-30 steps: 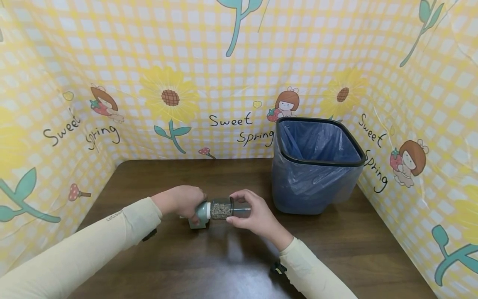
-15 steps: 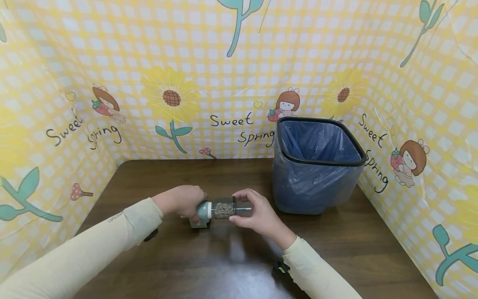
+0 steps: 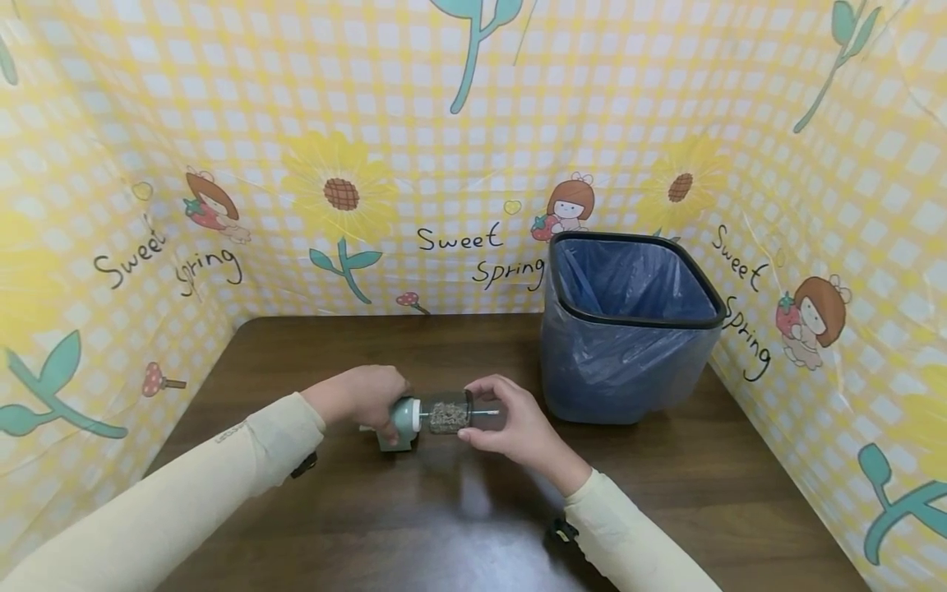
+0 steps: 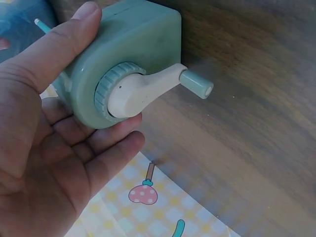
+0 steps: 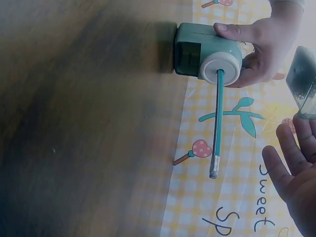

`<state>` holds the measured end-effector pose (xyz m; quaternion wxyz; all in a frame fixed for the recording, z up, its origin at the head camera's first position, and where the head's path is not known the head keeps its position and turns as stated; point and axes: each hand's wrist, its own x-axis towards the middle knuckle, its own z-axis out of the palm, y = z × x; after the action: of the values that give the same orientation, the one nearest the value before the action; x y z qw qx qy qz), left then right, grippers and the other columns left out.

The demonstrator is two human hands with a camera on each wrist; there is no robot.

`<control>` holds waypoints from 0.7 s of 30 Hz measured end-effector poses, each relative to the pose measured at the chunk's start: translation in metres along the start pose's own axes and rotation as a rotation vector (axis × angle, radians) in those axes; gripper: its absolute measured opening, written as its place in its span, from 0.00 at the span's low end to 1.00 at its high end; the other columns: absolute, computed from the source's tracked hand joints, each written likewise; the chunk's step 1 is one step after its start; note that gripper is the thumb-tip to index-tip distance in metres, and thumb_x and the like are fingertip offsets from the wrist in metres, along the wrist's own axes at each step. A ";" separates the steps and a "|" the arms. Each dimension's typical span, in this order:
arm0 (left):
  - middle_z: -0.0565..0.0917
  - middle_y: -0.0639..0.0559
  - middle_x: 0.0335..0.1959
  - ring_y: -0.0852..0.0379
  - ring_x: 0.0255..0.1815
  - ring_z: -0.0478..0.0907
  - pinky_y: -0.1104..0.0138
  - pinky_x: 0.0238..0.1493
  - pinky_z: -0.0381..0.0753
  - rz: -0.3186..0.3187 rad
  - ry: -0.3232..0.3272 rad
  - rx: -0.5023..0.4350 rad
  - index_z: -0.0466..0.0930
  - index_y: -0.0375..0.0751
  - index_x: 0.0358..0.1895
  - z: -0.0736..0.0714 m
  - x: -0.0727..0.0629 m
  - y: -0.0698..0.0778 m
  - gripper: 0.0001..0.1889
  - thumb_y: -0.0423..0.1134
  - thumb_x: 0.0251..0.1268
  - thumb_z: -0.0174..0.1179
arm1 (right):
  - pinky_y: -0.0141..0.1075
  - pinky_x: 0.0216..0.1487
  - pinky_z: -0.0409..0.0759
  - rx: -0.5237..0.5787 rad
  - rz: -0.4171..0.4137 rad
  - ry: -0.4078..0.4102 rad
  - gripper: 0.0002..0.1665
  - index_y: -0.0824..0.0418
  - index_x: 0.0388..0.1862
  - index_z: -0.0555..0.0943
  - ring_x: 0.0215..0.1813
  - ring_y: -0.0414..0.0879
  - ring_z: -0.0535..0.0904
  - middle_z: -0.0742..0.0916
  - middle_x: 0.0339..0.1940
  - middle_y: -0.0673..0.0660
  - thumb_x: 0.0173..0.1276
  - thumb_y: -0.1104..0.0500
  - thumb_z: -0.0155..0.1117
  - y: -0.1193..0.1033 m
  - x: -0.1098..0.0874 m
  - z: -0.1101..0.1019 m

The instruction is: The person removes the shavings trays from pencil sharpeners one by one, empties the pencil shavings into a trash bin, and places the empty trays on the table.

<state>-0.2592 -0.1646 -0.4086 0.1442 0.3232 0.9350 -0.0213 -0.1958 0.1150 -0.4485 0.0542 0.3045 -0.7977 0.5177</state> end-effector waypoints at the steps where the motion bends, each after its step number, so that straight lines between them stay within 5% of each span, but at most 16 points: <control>1: 0.83 0.57 0.31 0.61 0.30 0.78 0.61 0.37 0.83 -0.002 0.002 0.001 0.82 0.43 0.41 0.000 0.000 0.000 0.29 0.57 0.42 0.82 | 0.54 0.61 0.80 0.006 -0.005 -0.003 0.32 0.54 0.58 0.79 0.58 0.54 0.82 0.83 0.54 0.45 0.56 0.55 0.83 0.001 0.000 0.001; 8: 0.82 0.58 0.30 0.61 0.29 0.77 0.62 0.36 0.82 -0.007 0.029 0.000 0.83 0.44 0.39 0.004 -0.002 0.000 0.28 0.57 0.41 0.83 | 0.43 0.61 0.81 -0.042 -0.002 -0.004 0.32 0.51 0.58 0.79 0.57 0.44 0.82 0.83 0.54 0.42 0.56 0.53 0.83 -0.003 -0.001 -0.001; 15: 0.83 0.58 0.31 0.62 0.30 0.78 0.63 0.35 0.82 -0.017 0.041 -0.036 0.84 0.44 0.42 0.009 -0.003 -0.003 0.29 0.56 0.40 0.83 | 0.50 0.62 0.79 -0.047 -0.013 -0.006 0.33 0.54 0.58 0.79 0.58 0.56 0.82 0.84 0.53 0.44 0.55 0.54 0.84 -0.004 -0.002 -0.007; 21: 0.83 0.58 0.31 0.61 0.30 0.78 0.62 0.35 0.82 -0.013 0.052 -0.041 0.84 0.44 0.41 0.006 -0.005 -0.001 0.28 0.56 0.41 0.83 | 0.50 0.63 0.79 -0.069 -0.016 0.010 0.32 0.51 0.58 0.79 0.58 0.54 0.82 0.84 0.53 0.44 0.55 0.53 0.83 -0.007 -0.002 -0.011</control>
<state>-0.2546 -0.1685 -0.4131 0.1264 0.3147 0.9407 0.0056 -0.1927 0.1231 -0.4392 0.0726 0.3064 -0.8123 0.4909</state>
